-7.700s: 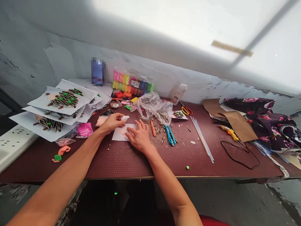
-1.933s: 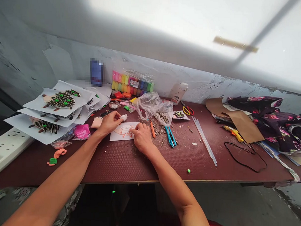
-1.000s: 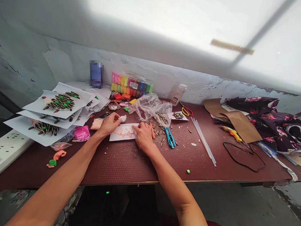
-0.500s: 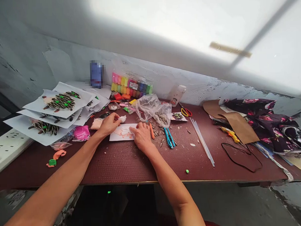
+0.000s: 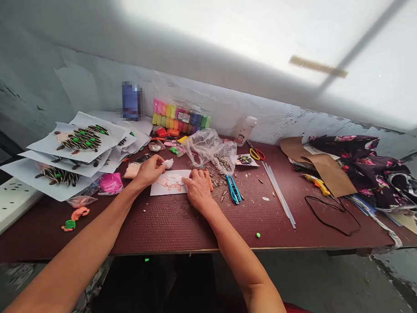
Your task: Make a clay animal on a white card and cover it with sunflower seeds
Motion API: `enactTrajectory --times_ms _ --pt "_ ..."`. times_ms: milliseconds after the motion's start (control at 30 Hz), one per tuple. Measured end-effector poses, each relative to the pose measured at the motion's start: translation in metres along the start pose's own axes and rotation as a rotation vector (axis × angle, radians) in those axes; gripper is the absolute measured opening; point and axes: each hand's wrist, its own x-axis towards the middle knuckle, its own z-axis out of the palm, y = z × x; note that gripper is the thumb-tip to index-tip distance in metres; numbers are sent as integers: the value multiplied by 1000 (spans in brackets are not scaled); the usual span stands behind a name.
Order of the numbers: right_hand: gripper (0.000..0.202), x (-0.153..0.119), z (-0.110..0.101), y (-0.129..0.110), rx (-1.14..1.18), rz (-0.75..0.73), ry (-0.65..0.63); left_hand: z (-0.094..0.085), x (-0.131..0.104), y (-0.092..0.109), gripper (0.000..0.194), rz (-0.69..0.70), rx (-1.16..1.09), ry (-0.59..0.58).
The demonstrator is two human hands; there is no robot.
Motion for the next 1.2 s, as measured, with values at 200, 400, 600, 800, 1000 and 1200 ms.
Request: enactTrajectory --times_ms 200,400,600,800,1000,1200 --pt "42 3 10 8 178 106 134 0 -1 1 14 11 22 -5" --pt "39 2 9 7 173 13 180 0 0 1 14 3 24 -4" --pt "34 -1 4 3 51 -50 76 1 0 -1 10 13 17 11" --pt "41 0 10 7 103 33 184 1 0 -2 10 14 15 16" --pt "44 2 11 5 76 44 100 1 1 -1 9 20 8 18" --pt "43 4 17 6 116 38 124 4 1 -4 7 28 -46 36"
